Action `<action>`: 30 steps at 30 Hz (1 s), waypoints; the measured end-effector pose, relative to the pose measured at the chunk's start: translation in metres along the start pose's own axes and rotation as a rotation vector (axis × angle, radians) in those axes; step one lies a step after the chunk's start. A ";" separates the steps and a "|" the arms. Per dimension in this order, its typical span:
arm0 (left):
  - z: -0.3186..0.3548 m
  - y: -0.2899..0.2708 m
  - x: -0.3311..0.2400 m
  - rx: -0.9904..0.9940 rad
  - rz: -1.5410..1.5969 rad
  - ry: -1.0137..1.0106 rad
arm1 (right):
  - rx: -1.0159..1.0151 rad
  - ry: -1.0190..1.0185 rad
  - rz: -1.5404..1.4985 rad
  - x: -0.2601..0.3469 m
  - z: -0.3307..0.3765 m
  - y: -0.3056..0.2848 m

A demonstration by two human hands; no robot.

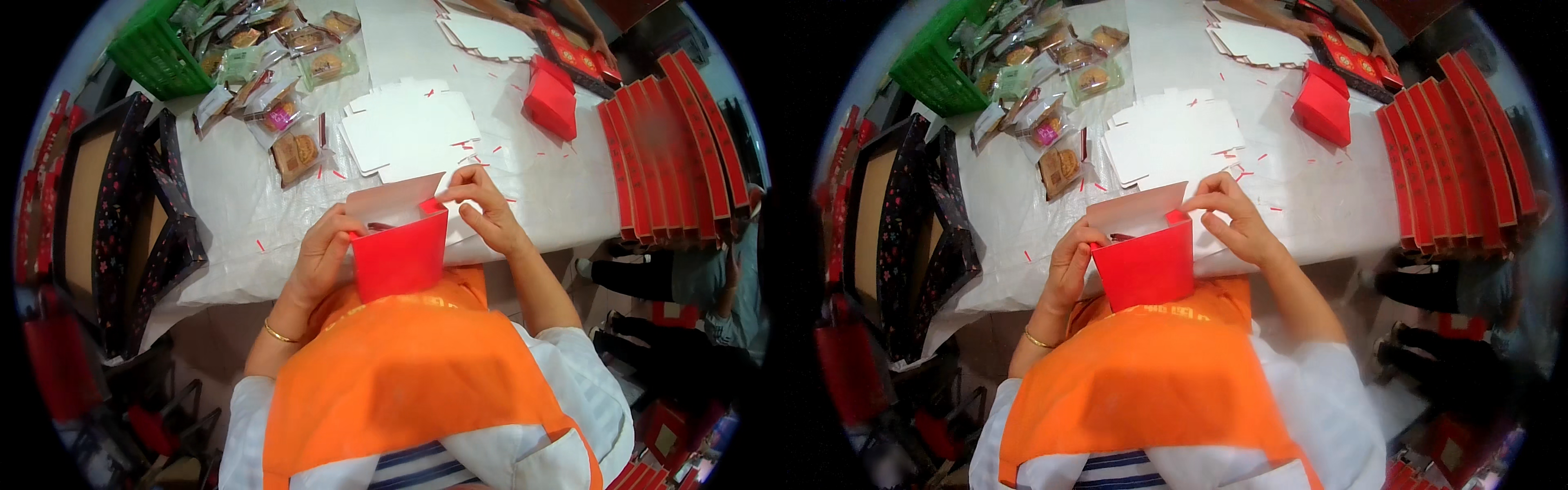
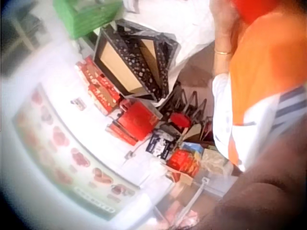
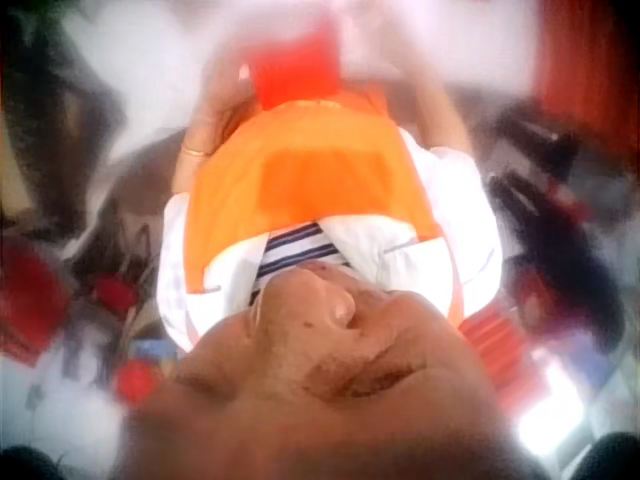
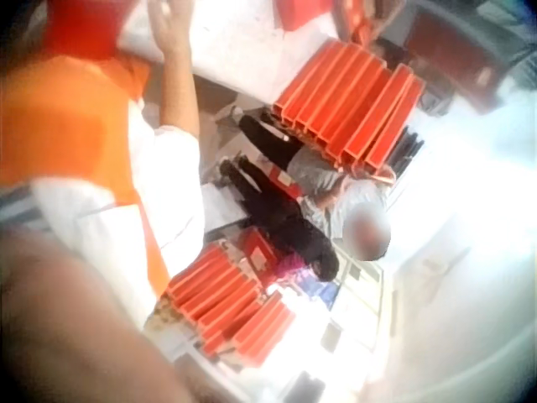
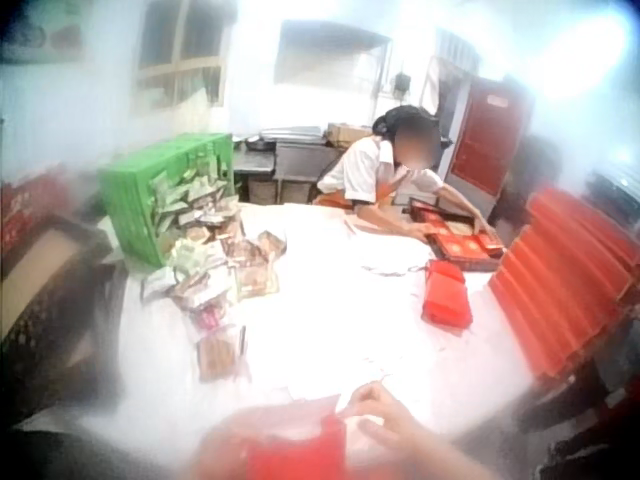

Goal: The person folds red paper sheets into boxes, inserts small packaged items into each box, and closes the lids. The person repeats this process for multiple units, stacking the finished boxes on the table.

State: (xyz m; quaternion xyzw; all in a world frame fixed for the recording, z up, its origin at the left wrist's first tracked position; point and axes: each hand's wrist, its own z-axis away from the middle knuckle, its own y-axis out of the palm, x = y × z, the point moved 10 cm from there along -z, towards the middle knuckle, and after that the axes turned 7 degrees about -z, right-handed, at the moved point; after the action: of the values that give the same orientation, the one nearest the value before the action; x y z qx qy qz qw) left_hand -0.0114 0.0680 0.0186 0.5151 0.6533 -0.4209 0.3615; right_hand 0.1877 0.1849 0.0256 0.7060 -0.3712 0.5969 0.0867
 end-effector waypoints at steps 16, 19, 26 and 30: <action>0.004 -0.010 0.025 -0.021 0.023 -0.231 | -0.071 0.090 -0.363 -0.008 0.007 0.021; 0.006 -0.005 0.014 -0.151 0.071 -0.215 | -0.114 0.185 -0.474 0.001 0.007 0.024; 0.015 -0.006 0.010 -0.409 0.018 -0.248 | -0.186 0.243 -0.449 -0.011 0.010 0.036; 0.019 -0.010 0.005 -0.497 0.060 -0.189 | -0.183 0.105 -0.227 0.009 0.005 0.035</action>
State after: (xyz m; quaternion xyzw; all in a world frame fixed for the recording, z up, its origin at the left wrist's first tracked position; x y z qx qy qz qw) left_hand -0.0219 0.0512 0.0087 0.3884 0.6843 -0.2828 0.5485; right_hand 0.1694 0.1535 0.0209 0.7004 -0.3369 0.5830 0.2368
